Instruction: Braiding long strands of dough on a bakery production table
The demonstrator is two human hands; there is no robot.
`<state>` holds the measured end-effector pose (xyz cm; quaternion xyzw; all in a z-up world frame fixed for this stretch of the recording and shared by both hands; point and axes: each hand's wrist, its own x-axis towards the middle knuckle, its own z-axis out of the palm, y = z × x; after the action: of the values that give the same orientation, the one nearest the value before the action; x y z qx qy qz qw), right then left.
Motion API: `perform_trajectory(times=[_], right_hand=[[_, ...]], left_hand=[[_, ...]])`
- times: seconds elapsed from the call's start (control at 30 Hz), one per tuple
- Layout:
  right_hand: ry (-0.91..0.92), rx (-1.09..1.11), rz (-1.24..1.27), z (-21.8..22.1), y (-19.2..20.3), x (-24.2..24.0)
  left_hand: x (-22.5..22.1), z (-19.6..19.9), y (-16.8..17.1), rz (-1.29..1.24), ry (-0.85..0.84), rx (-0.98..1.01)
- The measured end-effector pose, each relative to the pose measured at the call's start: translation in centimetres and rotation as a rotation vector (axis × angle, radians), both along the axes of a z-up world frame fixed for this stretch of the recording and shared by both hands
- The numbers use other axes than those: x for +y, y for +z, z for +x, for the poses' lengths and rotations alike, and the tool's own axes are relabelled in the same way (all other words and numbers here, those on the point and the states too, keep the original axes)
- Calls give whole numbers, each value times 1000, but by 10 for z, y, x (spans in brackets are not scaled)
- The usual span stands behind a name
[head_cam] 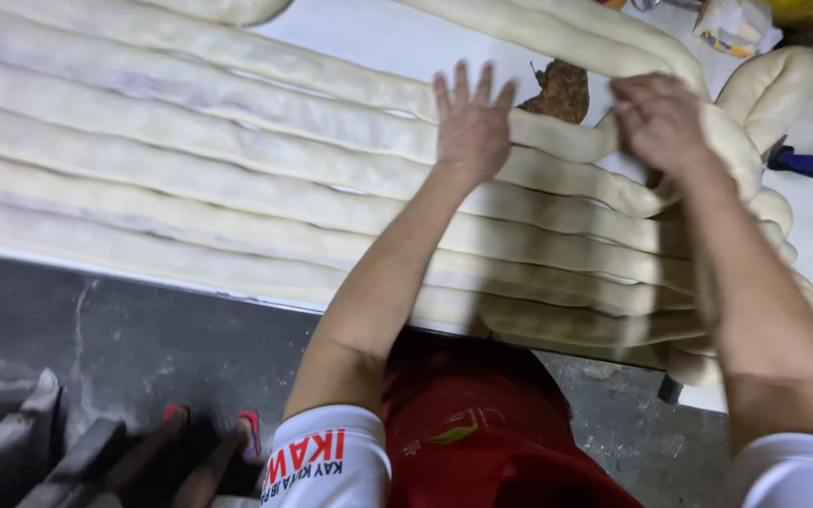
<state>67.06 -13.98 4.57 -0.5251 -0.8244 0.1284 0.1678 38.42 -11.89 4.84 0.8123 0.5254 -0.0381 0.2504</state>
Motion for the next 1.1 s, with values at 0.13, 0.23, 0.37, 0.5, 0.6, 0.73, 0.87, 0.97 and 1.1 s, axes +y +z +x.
perform_trajectory(times=[0.13,0.23,0.37,0.5,0.6,0.73,0.87,0.97,1.1], right_hand=[[-229,-546,-527,26,43,-2],[-213,-698,-440,33,38,7],[-275,-391,-578,49,39,-12],[-660,-72,-593,34,121,-37],[-587,-866,-710,40,66,-34],[-114,-625,-6,21,-15,-31],[-173,-222,-280,33,-45,-27],[-220,-333,-466,28,-14,-24],[-168,-400,-372,20,-9,-34]], left_hand=[[-19,54,-10,115,-156,20],[-16,78,-55,212,-120,-48],[-22,80,-58,229,-18,-170],[-16,89,-63,244,71,-191],[-17,89,-53,124,5,-89],[-17,85,-61,166,30,-157],[-17,75,-39,67,-59,-75],[-14,84,-38,53,2,-75],[-26,109,-43,150,-7,-119]])
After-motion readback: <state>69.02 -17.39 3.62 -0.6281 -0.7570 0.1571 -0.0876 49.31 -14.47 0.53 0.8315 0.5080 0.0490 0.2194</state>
